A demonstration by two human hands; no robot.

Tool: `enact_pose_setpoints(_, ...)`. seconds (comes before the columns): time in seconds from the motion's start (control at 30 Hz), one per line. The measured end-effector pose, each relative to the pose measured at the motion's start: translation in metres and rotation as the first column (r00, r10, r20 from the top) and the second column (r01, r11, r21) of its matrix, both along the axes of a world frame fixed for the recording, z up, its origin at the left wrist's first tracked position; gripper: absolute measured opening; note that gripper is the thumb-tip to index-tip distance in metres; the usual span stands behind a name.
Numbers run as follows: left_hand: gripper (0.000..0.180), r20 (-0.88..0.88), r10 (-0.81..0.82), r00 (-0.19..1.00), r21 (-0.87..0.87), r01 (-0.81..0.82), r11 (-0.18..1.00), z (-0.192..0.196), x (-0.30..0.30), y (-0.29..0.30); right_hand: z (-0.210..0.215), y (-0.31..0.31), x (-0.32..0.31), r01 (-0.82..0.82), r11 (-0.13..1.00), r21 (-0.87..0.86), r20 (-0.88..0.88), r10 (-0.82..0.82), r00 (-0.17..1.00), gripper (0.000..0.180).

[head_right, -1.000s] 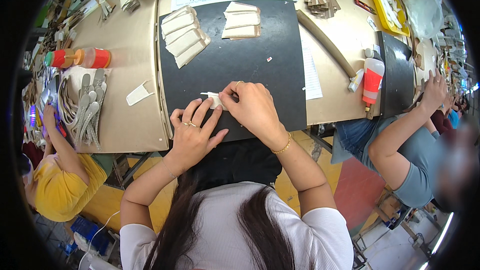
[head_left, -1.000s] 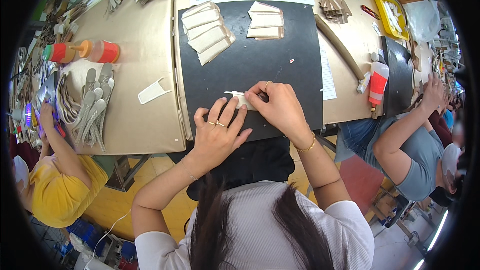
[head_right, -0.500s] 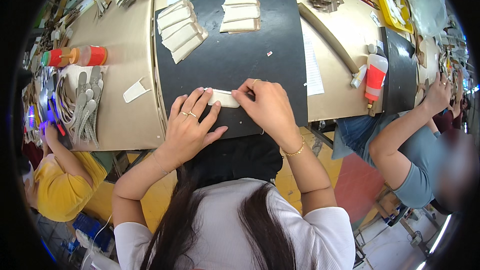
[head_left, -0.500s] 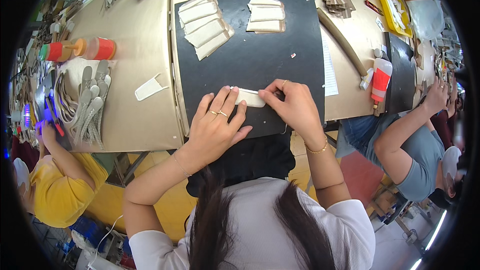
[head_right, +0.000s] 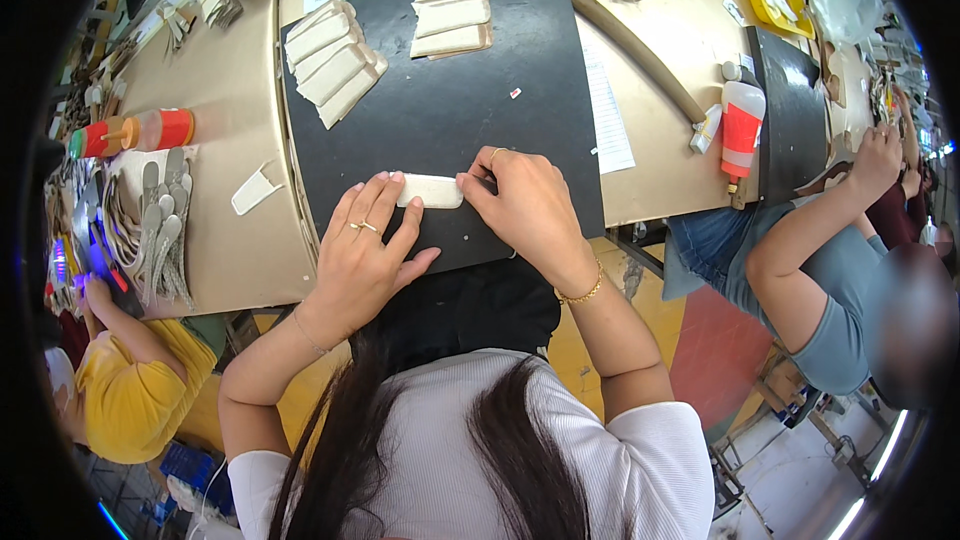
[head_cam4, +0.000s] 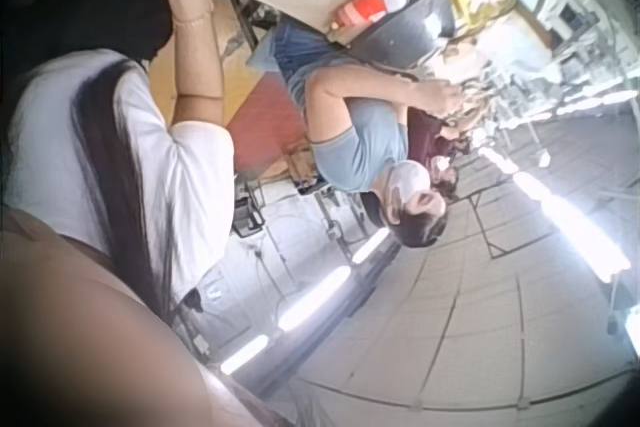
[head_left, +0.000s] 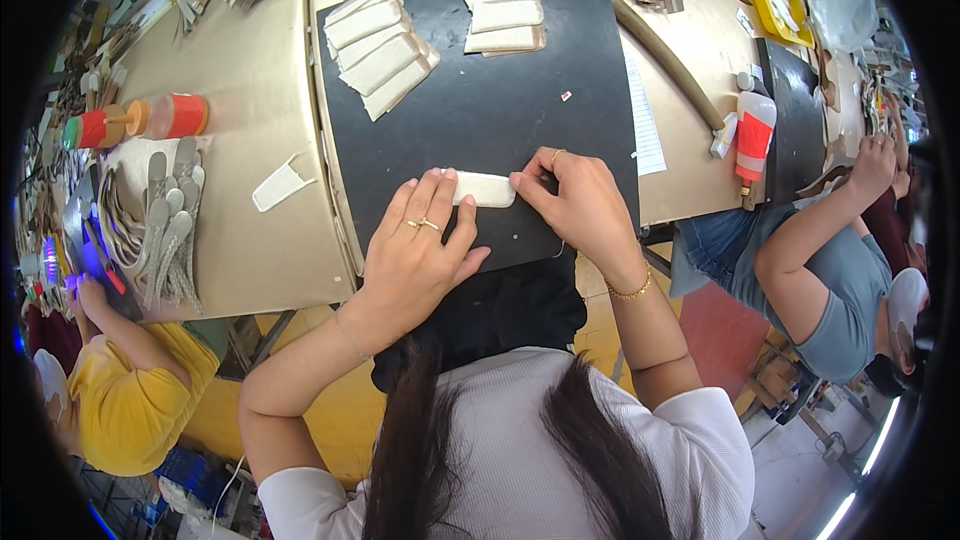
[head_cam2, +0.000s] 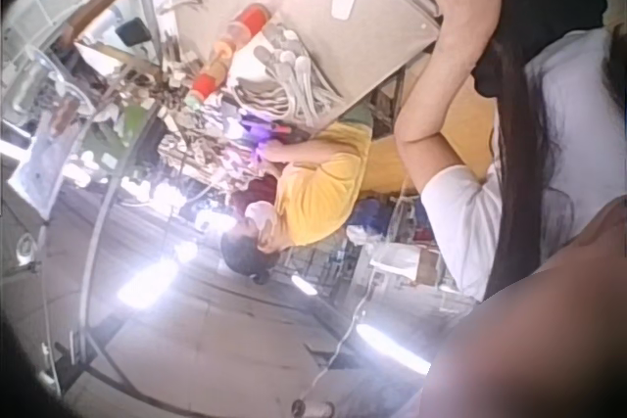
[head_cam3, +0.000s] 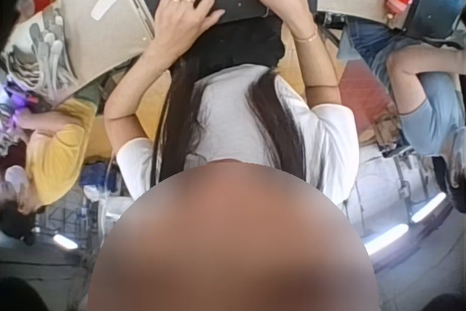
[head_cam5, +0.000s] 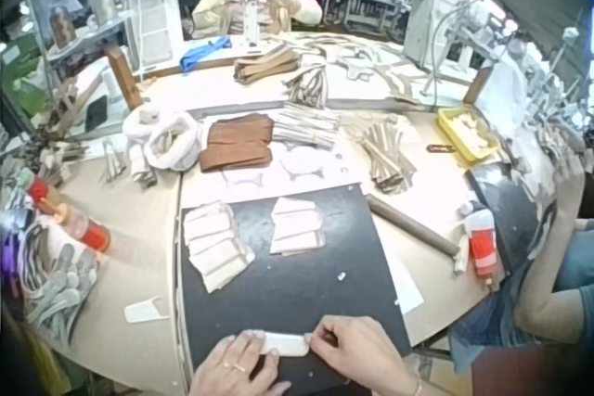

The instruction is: The person repeatedly picks up small white rectangular pieces, wraps them with a white string, and places them on a black mat. They handle the pieces one at a time, occasionally adjusting the string and stacking completed pieces.

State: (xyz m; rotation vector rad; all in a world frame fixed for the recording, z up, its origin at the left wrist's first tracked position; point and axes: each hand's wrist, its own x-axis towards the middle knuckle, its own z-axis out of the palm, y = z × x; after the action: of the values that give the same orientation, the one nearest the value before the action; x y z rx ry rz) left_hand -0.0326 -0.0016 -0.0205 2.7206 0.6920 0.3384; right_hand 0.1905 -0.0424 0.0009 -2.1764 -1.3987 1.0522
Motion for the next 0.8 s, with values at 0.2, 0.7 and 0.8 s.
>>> enact_pose_setpoints(0.2, 0.053, -0.001, -0.001, 1.000, 0.000, 0.001, 1.000, 0.002, 0.002, 0.001, -0.001, 0.001, -0.002, -0.019, 1.000, 0.022, 0.019, 0.019, 1.000, 0.023)
enact_pose_setpoints(0.7, 0.044, -0.088, -0.033, 0.996, 0.062, 0.039, 0.997, -0.003, 0.027, 0.002, -0.004, -0.026, 0.001, -0.141, 0.936, 0.321, 0.200, 0.079, 0.977, 0.013)
enact_pose_setpoints(0.8, 0.042, -0.023, -0.004, 1.000, 0.013, 0.005, 1.000, -0.003, 0.030, 0.004, -0.008, -0.041, 0.001, -0.146, 0.913, 0.382, 0.206, 0.070, 0.976, 0.017)
